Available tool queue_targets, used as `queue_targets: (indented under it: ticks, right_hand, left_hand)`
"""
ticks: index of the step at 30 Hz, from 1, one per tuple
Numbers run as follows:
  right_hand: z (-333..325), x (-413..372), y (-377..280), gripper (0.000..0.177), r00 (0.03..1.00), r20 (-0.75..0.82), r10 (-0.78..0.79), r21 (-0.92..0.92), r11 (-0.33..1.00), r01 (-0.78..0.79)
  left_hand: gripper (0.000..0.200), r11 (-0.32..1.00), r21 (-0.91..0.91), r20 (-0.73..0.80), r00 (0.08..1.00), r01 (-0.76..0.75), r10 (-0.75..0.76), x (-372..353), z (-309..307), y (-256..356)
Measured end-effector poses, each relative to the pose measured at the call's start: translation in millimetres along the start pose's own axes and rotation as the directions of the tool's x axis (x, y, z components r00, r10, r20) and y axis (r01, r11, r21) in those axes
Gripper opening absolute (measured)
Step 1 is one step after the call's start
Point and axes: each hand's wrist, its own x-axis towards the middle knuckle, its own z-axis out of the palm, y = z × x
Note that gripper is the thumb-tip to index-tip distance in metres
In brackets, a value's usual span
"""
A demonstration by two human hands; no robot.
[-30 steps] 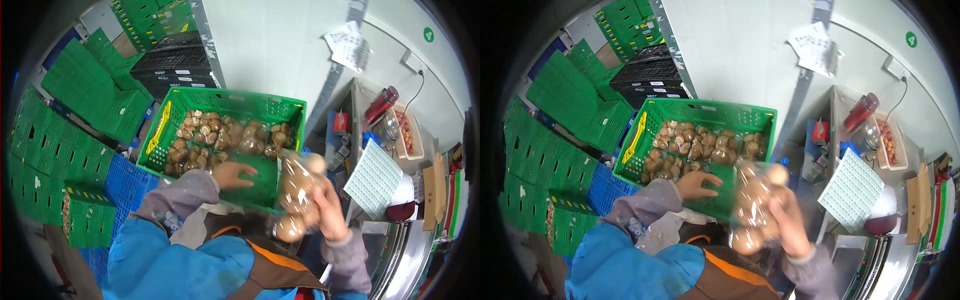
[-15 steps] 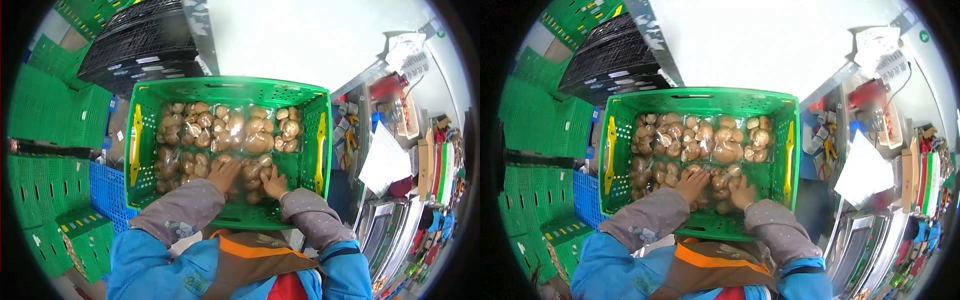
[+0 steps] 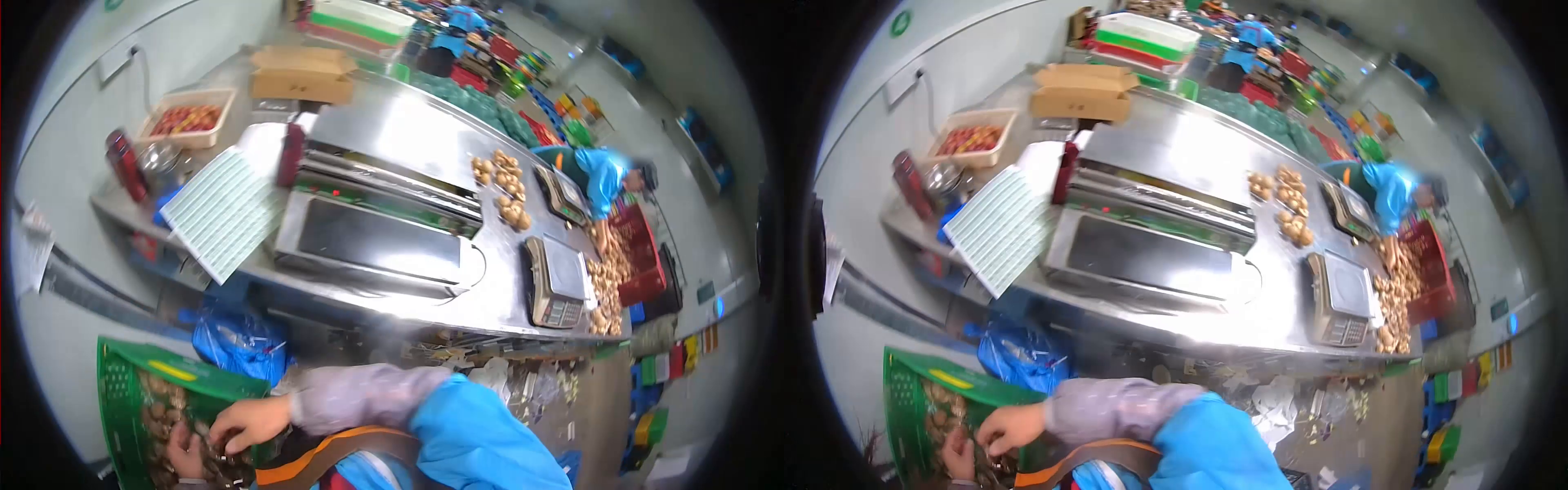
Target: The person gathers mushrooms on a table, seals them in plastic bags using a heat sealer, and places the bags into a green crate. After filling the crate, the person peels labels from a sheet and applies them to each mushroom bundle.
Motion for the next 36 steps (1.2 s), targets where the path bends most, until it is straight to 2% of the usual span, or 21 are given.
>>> queue_targets:
  ticks: [2,3,5,6,7,9,10,12,14,16,17,18,20,22,24,25,30,31,32,33,36]
  right_hand:
    - [-57,-80,-62,0.03,0.896,-0.236,0.375,0.392,0.881,-0.266]
    - [-86,-126,-78,0.03,0.819,-0.47,0.329,0.182,0.944,-0.275]
    - [-133,-230,-66,0.029,0.526,-0.85,0.014,-0.265,0.852,-0.452]
    - [-162,-285,-86,0.031,0.366,-0.891,0.27,0.137,0.927,-0.35]
    - [-188,-340,-88,0.033,0.182,-0.919,0.351,0.302,0.92,-0.25]
    - [-228,-441,-127,0.037,-0.009,-0.973,0.229,0.218,0.913,-0.345]
    - [-245,-493,-130,0.04,-0.115,-0.966,0.231,0.252,0.939,-0.236]
    - [-276,-579,-151,0.047,-0.27,-0.95,0.159,0.264,0.87,-0.416]
    - [-308,-663,-156,0.063,-0.352,-0.928,0.122,0.305,0.792,-0.529]
    - [-331,-741,-154,0.084,-0.283,-0.959,0.015,0.218,0.679,-0.701]
    - [-343,-775,-151,0.094,-0.233,-0.972,-0.006,0.2,0.491,-0.848]
    - [-351,-795,-156,0.103,-0.261,-0.953,0.156,0.304,0.483,-0.821]
    - [-373,-825,-149,0.106,-0.286,-0.91,0.299,0.386,0.365,-0.847]
    - [-395,-871,-103,0.106,-0.172,-0.94,0.294,0.305,0.499,-0.811]
    - [-415,-883,-90,0.102,-0.204,-0.891,0.404,0.378,0.415,-0.827]
    - [-422,-890,-80,0.09,-0.194,-0.889,0.414,0.369,0.398,-0.84]
    - [-438,-873,-94,0.084,0.08,-0.833,0.548,0.321,0.595,-0.737]
    - [-435,-865,-90,0.084,0.07,-0.826,0.56,0.343,0.597,-0.726]
    - [-433,-858,-86,0.09,0.138,-0.821,0.554,0.283,0.605,-0.744]
    - [-433,-852,-80,0.097,0.205,-0.812,0.546,0.219,0.611,-0.761]
    - [-429,-823,-68,0.097,0.103,-0.866,0.489,0.178,0.494,-0.851]
  left_hand:
    - [0.039,0.989,0.029,-0.072,0.986,-0.148,0.149,25,54,111]
    - [0.034,0.965,0.122,-0.024,0.971,-0.233,0.237,34,83,159]
    - [0.026,0.911,0.172,0.101,0.927,-0.374,0.361,35,161,236]
    - [0.021,0.897,0.132,0.175,0.9,-0.422,0.398,33,204,259]
    - [0.02,0.895,0.027,0.235,0.873,-0.446,0.428,34,247,263]
    - [0.02,0.905,-0.019,0.466,0.797,-0.425,0.384,20,326,296]
    - [0.022,0.933,-0.075,0.592,0.737,-0.353,0.326,18,362,302]
    - [0.028,0.929,-0.122,0.774,0.552,-0.35,0.31,7,424,344]
    - [0.034,0.912,-0.146,0.876,0.377,-0.383,0.299,-2,483,396]
    - [0.053,0.902,-0.164,0.943,0.205,-0.399,0.262,2,543,425]
    - [0.053,0.903,-0.155,0.944,0.211,-0.401,0.255,1,573,443]
    - [0.066,0.88,-0.123,0.961,0.167,-0.459,0.222,-1,603,461]
    - [0.095,0.86,-0.09,0.988,0.064,-0.502,0.141,7,662,480]
    - [0.105,0.857,-0.047,0.984,0.125,-0.513,0.129,9,722,498]
    - [0.119,0.865,0.014,0.977,0.19,-0.501,0.094,29,790,490]
    - [0.12,0.881,0.046,0.971,0.229,-0.471,0.071,34,819,489]
    - [0.126,0.866,0.134,0.939,0.342,-0.482,0.045,102,943,428]
    - [0.129,0.818,0.2,0.9,0.431,-0.539,0.064,117,961,411]
    - [0.133,0.763,0.265,0.854,0.511,-0.59,0.099,122,973,401]
    - [0.133,0.764,0.263,0.861,0.501,-0.59,0.09,118,975,403]
    - [0.13,0.697,0.406,0.839,0.543,-0.591,-0.029,108,973,414]
